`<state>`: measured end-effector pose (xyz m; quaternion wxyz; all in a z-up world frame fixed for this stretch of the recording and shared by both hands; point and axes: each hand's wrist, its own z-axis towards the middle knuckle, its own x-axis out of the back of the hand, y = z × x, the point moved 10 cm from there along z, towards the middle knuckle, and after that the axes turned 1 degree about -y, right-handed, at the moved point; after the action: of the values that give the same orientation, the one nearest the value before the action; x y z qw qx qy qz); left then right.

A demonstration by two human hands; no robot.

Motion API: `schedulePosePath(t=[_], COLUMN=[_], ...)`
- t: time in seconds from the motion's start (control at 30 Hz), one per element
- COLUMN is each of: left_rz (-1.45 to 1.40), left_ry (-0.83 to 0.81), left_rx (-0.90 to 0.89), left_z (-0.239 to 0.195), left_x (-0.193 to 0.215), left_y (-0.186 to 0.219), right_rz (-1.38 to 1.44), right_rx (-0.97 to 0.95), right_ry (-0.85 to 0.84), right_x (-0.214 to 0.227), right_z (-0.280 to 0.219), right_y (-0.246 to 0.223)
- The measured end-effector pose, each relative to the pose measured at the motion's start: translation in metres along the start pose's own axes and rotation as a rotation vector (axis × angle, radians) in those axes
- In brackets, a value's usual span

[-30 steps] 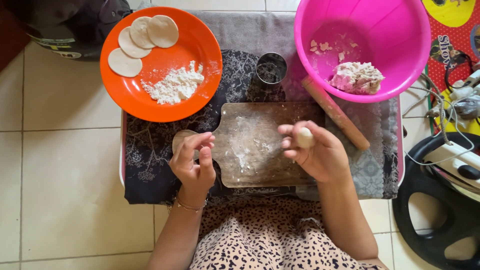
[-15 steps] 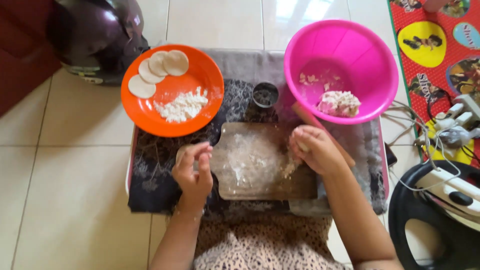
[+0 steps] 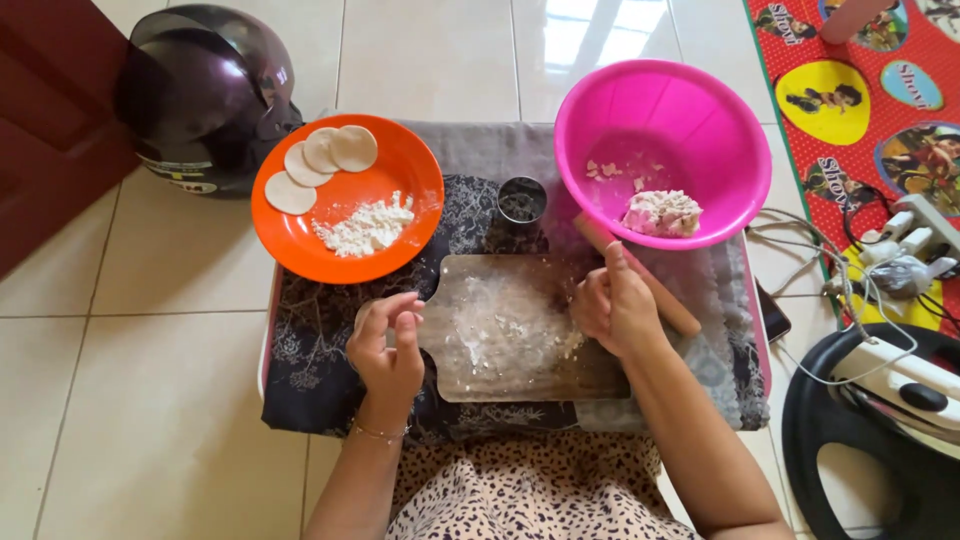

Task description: Rolling out dough with a rolling pin and cutting it into circular wrappers using a metal cutter.

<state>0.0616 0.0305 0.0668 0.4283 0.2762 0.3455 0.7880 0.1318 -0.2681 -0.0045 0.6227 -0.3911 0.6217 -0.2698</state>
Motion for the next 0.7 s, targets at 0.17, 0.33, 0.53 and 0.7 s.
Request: schedulePosePath(t=[0.17,0.33,0.53,0.7], left_rz=[0.014,0.018,-0.105,-0.096], left_ry=[-0.012,0.002,-0.097,-0.092], left_rx=[-0.044,-0.062,0.111,0.115], left_z=[-0.002,0.004,-0.002,-0.002], left_x=[0.000,0.004,-0.003,-0.003], left_y=[0.005,0.014,0.003,0.003], right_rz=[-0.129,-0.122,0.173,-0.064], right_rx=[-0.118,-0.142,-0.206,-0.229], right_ry=[-0.173,-0.128,-0.357,-0.119], right_x=[-0.003,-0.005,-0.027,0.006], right_z=[0.002,-0.001,-0.007,-0.002], right_y=[0.018,-0.001,-0.006,0.005])
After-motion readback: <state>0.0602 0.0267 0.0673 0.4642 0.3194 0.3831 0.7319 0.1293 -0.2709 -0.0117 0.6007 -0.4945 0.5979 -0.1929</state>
